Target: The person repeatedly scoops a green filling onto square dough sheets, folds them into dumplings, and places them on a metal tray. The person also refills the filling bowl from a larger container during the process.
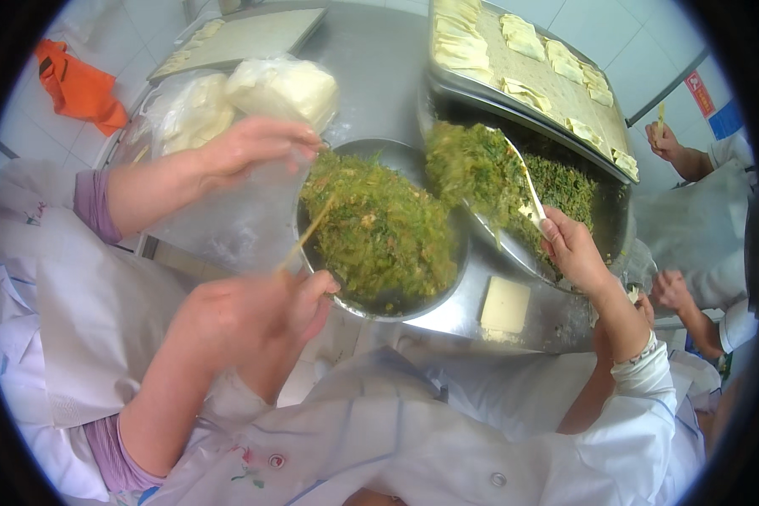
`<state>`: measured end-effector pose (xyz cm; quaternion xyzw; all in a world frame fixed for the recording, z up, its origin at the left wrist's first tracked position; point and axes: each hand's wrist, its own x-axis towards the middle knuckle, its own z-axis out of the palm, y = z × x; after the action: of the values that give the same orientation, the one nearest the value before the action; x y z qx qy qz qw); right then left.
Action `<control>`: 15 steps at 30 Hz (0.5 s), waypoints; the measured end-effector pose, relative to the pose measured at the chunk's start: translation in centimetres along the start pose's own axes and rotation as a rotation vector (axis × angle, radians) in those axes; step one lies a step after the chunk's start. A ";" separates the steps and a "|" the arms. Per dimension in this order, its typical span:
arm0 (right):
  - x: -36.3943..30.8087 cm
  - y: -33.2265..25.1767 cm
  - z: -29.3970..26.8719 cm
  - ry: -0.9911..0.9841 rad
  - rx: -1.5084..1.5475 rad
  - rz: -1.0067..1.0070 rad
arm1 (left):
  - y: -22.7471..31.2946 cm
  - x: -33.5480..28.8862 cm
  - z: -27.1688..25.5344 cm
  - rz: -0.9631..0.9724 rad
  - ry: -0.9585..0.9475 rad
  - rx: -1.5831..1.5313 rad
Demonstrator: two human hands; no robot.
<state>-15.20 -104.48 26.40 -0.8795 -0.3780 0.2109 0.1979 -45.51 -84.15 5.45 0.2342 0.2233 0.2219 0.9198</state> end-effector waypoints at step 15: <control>-4.9 -7.3 5.8 0.219 -0.725 -0.463 | -0.5 0.4 3.8 -0.057 -0.021 -0.067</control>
<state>-25.55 -102.46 26.34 -0.8014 -0.5913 -0.0796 -0.0424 -43.15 -85.58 8.07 0.1992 0.2126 0.2005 0.9354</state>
